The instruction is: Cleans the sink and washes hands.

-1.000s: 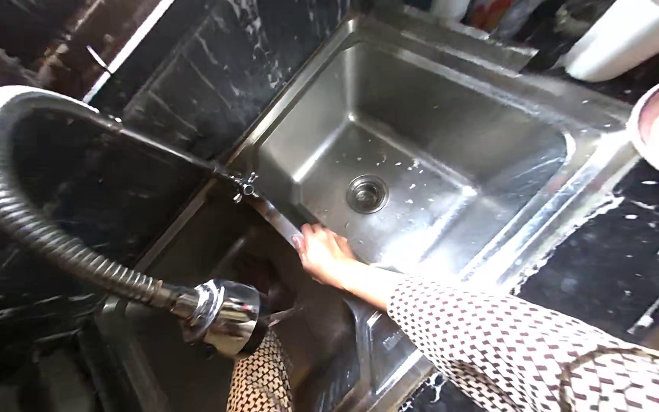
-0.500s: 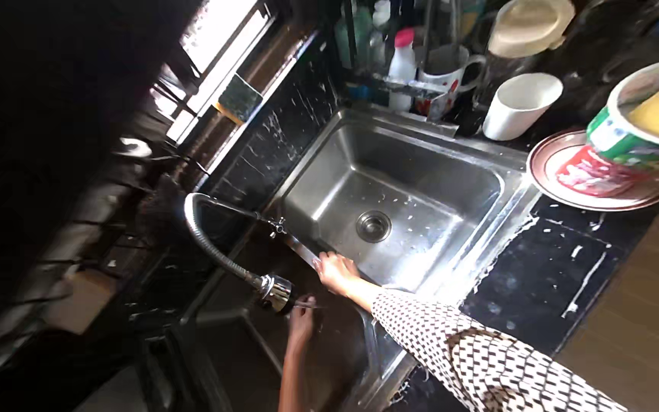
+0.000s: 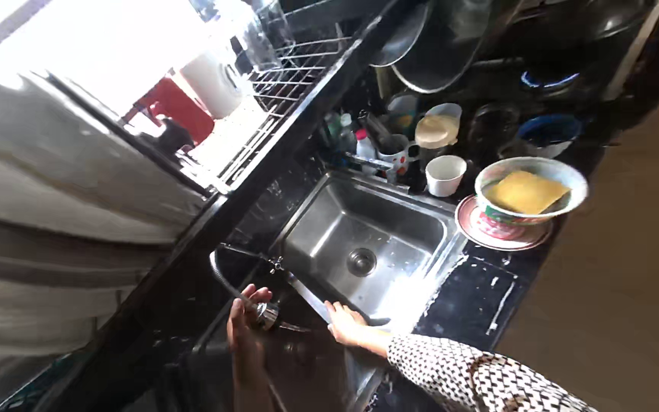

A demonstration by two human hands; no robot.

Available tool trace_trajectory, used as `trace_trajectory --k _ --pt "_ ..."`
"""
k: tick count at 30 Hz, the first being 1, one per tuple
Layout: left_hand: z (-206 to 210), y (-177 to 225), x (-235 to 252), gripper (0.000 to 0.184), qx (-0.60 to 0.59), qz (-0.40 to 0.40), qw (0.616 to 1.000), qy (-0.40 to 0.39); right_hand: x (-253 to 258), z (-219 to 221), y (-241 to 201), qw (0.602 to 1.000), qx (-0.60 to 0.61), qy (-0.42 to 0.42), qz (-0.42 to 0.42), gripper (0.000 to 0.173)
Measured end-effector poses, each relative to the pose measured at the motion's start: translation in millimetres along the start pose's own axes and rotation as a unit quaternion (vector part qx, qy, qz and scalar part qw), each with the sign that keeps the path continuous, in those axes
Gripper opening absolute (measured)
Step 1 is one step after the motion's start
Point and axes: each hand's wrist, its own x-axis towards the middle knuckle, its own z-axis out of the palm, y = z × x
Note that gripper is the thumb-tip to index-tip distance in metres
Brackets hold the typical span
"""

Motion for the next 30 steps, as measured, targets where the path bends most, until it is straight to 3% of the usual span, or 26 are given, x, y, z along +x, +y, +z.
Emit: trace_trajectory --k 4,9,15,22,26,30 --pt "42 8 5 0.036 -0.016 -0.022 0.995 0.100 -21 -18 23 0.999 0.026 -0.032 -0.033 0.049" --pt "86 6 18 0.034 -0.040 0.010 0.984 0.174 -19 -24 47 0.993 0.063 -0.082 -0.052 0.048" --pt "122 7 25 0.031 -0.043 0.008 0.970 0.239 -6 -44 55 0.982 0.163 -0.059 -0.072 0.043" --pt "137 8 28 0.033 -0.063 0.001 0.967 0.246 28 -52 40 0.929 0.367 -0.043 0.021 0.042" --pt "136 3 31 0.038 -0.099 0.004 0.974 0.203 36 -49 35 0.948 0.304 -0.072 -0.064 0.045" --pt "124 -1 28 0.055 -0.142 -0.003 0.978 0.153 45 -20 22 0.948 0.285 -0.092 -0.108 0.062"
